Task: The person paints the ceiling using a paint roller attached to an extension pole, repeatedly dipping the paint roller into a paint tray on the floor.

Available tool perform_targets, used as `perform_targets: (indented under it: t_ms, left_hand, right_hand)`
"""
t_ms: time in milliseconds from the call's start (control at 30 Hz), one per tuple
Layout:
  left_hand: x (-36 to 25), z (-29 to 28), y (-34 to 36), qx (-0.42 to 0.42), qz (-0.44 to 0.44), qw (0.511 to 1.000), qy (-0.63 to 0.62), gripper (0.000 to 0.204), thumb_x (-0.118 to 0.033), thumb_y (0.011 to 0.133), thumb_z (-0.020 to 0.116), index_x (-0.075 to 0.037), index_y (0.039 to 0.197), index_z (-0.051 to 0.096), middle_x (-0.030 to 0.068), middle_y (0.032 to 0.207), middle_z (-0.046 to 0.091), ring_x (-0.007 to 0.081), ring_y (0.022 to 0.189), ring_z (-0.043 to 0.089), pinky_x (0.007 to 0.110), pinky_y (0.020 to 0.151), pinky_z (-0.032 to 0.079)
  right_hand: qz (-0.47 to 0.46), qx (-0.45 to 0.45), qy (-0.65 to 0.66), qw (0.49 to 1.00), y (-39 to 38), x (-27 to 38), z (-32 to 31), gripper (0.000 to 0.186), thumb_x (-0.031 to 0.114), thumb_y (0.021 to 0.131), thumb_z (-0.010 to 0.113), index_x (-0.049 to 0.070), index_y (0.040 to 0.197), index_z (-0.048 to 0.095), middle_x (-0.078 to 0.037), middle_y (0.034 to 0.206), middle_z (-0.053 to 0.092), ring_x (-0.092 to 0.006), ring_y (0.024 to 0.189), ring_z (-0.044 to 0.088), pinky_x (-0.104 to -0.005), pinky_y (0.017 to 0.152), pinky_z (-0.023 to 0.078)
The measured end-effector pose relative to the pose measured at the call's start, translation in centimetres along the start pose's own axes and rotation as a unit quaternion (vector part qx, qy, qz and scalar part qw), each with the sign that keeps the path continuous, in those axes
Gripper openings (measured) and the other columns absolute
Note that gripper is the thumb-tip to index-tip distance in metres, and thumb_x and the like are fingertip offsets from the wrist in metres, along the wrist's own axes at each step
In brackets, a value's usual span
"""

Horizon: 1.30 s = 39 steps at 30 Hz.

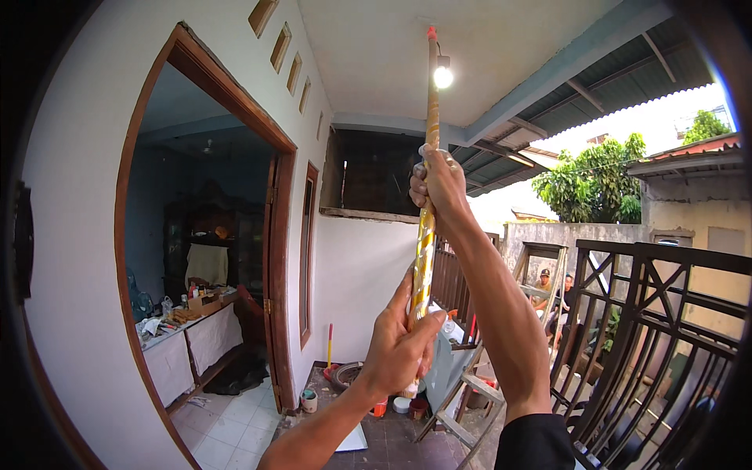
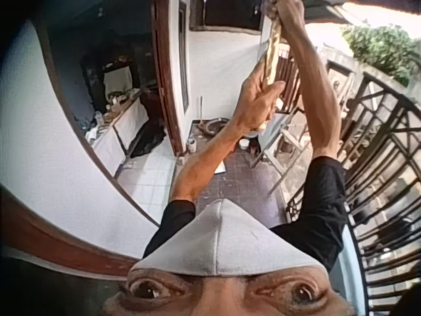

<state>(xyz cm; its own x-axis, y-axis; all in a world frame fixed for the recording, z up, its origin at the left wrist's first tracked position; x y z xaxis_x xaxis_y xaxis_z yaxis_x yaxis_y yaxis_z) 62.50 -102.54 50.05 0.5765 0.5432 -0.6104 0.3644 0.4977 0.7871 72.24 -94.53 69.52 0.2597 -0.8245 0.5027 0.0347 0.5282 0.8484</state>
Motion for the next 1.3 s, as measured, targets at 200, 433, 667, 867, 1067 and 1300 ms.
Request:
perform_targets:
  t_ms: [200, 433, 667, 867, 1067, 1300]
  left_hand:
    - [-4.0, 4.1, -6.3, 0.029, -0.033, 0.998, -0.045, 0.080, -0.008, 0.101, 0.055, -0.005, 0.162, 0.003, 0.0002, 0.079, 0.055, 0.0026, 0.045, 0.046, 0.021, 0.039, 0.039]
    - [-6.4, 6.6, -13.5, -0.037, 0.115, 0.981, 0.151, 0.072, 0.004, 0.098, 0.051, -0.004, 0.161, 0.017, 0.0134, 0.150, 0.045, 0.0189, 0.135, 0.048, 0.028, 0.107, 0.042]
    - [-4.3, 3.5, -9.3, 0.025, -0.033, 0.998, -0.038, 0.075, -0.011, 0.103, 0.053, -0.006, 0.162, 0.006, -0.0014, 0.072, 0.053, 0.0031, 0.043, 0.045, 0.021, 0.038, 0.041]
    - [-2.0, 0.4, -3.3, 0.013, -0.020, 1.000, 0.003, 0.074, -0.009, 0.102, 0.052, -0.007, 0.162, 0.008, -0.0033, 0.063, 0.048, 0.0040, 0.039, 0.042, 0.023, 0.036, 0.038]
    - [1.3, -2.5, 0.6, 0.000, 0.006, 0.999, 0.032, 0.073, -0.008, 0.102, 0.051, -0.007, 0.162, 0.009, -0.0047, 0.061, 0.046, 0.0040, 0.038, 0.042, 0.023, 0.036, 0.038]
    - [0.4, 0.0, -0.4, 0.005, -0.011, 0.999, 0.032, 0.076, -0.009, 0.102, 0.052, -0.008, 0.162, 0.005, -0.0041, 0.062, 0.046, 0.0041, 0.039, 0.041, 0.023, 0.037, 0.038]
  right_hand:
    - [-0.006, -0.021, 0.020, 1.000, -6.1, 6.2, 3.0, 0.030, 0.026, 0.101, 0.058, 0.001, 0.116, 0.050, -0.001, 0.076, 0.041, -0.0054, 0.050, 0.038, -0.0215, 0.038, 0.034]
    - [-0.043, 0.005, -0.011, 0.999, -13.2, 10.5, 6.1, 0.036, 0.029, 0.104, 0.051, 0.000, 0.125, 0.049, 0.000, 0.075, 0.040, -0.0047, 0.048, 0.037, -0.0213, 0.036, 0.033]
    - [0.002, -0.027, -0.015, 1.000, -9.2, 6.3, 5.0, 0.023, 0.028, 0.103, 0.056, 0.008, 0.102, 0.044, -0.001, 0.075, 0.043, -0.0058, 0.049, 0.039, -0.0218, 0.039, 0.035]
    - [0.011, -0.023, 0.011, 1.000, -2.5, 1.4, 2.3, 0.025, 0.028, 0.104, 0.055, 0.011, 0.097, 0.037, -0.001, 0.074, 0.043, -0.0068, 0.050, 0.041, -0.0245, 0.040, 0.036]
    - [0.010, -0.004, 0.031, 0.999, 0.7, -2.6, 0.6, 0.022, 0.027, 0.103, 0.055, 0.009, 0.103, 0.043, 0.000, 0.076, 0.043, -0.0044, 0.051, 0.040, -0.0210, 0.038, 0.035]
    - [0.012, -0.020, 0.029, 0.999, -0.4, -0.3, -0.3, 0.023, 0.027, 0.104, 0.055, 0.008, 0.099, 0.042, 0.000, 0.074, 0.042, -0.0060, 0.050, 0.040, -0.0224, 0.040, 0.036]
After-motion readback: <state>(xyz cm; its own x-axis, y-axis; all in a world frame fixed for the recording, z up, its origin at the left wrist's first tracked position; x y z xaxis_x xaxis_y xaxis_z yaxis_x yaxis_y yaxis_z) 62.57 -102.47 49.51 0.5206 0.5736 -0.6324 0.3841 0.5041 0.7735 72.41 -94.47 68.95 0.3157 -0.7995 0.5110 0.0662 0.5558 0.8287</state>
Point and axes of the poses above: each hand's wrist, its own y-axis towards the middle knuckle, its own z-axis out of the palm, x = y × z, the point moved 5 cm from there along y, towards the middle knuckle
